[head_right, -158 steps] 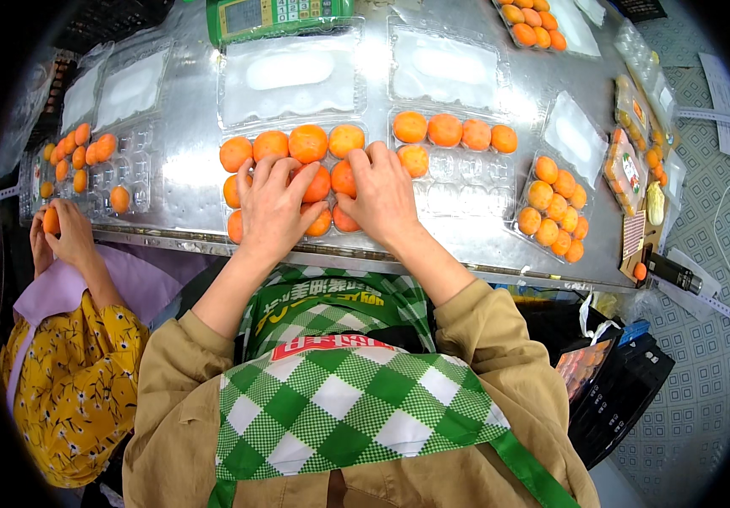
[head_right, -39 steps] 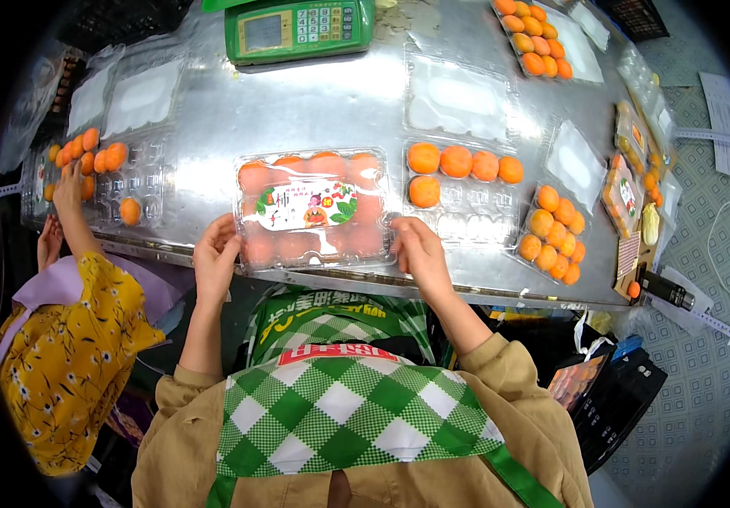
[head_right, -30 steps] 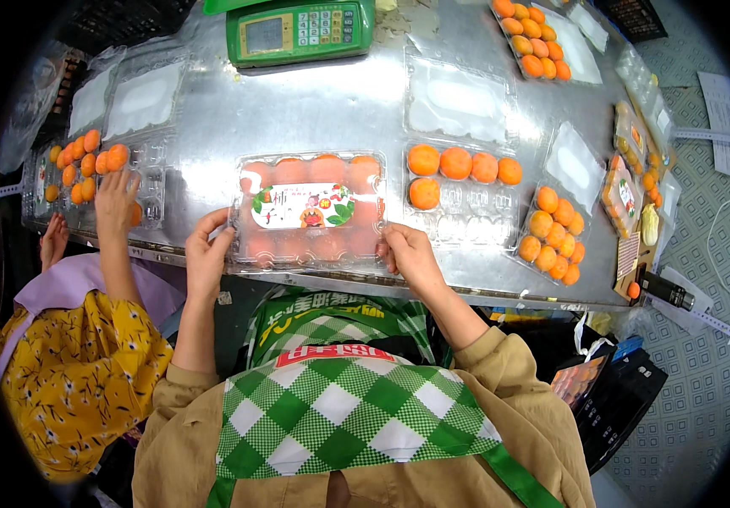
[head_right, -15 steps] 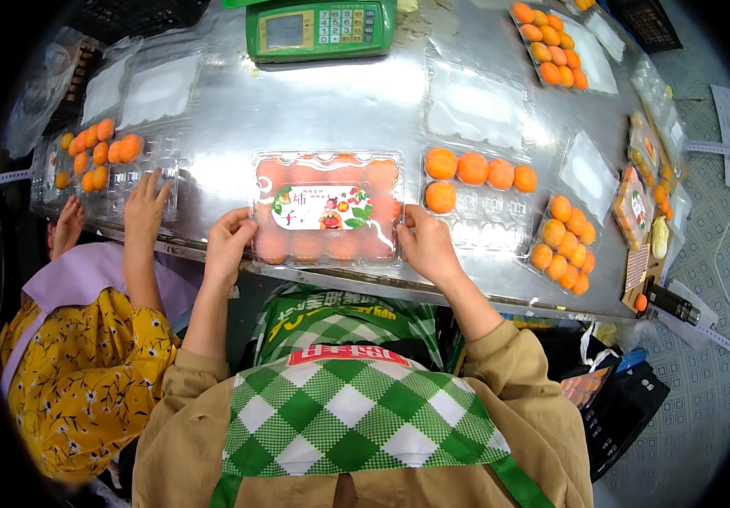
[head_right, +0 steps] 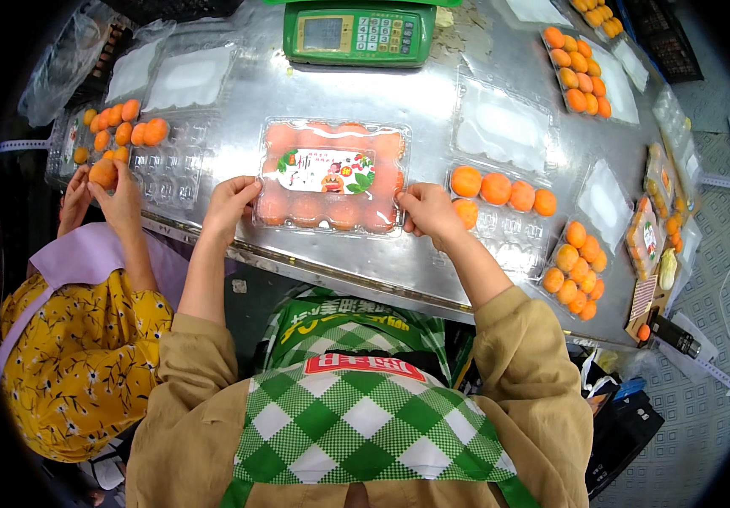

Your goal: The person sorts persimmons by hand, places them into clear plastic trays, closes the lids, and stacks the packed containers into a black crate.

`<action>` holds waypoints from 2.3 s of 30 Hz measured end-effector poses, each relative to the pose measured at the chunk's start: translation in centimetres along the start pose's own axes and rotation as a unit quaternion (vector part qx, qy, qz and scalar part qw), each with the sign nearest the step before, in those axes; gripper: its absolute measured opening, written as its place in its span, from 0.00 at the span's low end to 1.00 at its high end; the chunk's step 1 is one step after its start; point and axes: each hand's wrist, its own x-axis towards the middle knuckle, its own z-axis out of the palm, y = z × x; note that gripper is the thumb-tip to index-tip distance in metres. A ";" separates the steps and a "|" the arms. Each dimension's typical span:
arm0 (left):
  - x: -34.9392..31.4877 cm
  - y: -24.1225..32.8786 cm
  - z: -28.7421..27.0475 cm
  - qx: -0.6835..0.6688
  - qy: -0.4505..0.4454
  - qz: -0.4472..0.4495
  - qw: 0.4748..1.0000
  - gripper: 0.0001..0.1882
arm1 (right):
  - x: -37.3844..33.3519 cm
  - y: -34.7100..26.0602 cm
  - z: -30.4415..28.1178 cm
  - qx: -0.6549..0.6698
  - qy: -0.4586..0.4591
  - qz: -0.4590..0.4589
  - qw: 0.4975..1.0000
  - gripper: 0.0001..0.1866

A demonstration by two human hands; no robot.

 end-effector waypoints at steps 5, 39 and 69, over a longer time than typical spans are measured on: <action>0.6 0.3 -0.7 0.058 -0.041 0.003 0.997 0.08 | 0.2 0.8 0.2 0.061 -0.022 -0.002 0.998 0.12; 1.0 1.8 -1.5 0.105 -0.087 -0.013 0.991 0.09 | 0.2 0.3 0.0 0.152 -0.015 0.043 0.987 0.07; -10.0 -0.8 3.9 -0.112 0.068 0.062 0.989 0.11 | -7.3 3.3 5.1 0.286 -0.125 0.135 0.940 0.18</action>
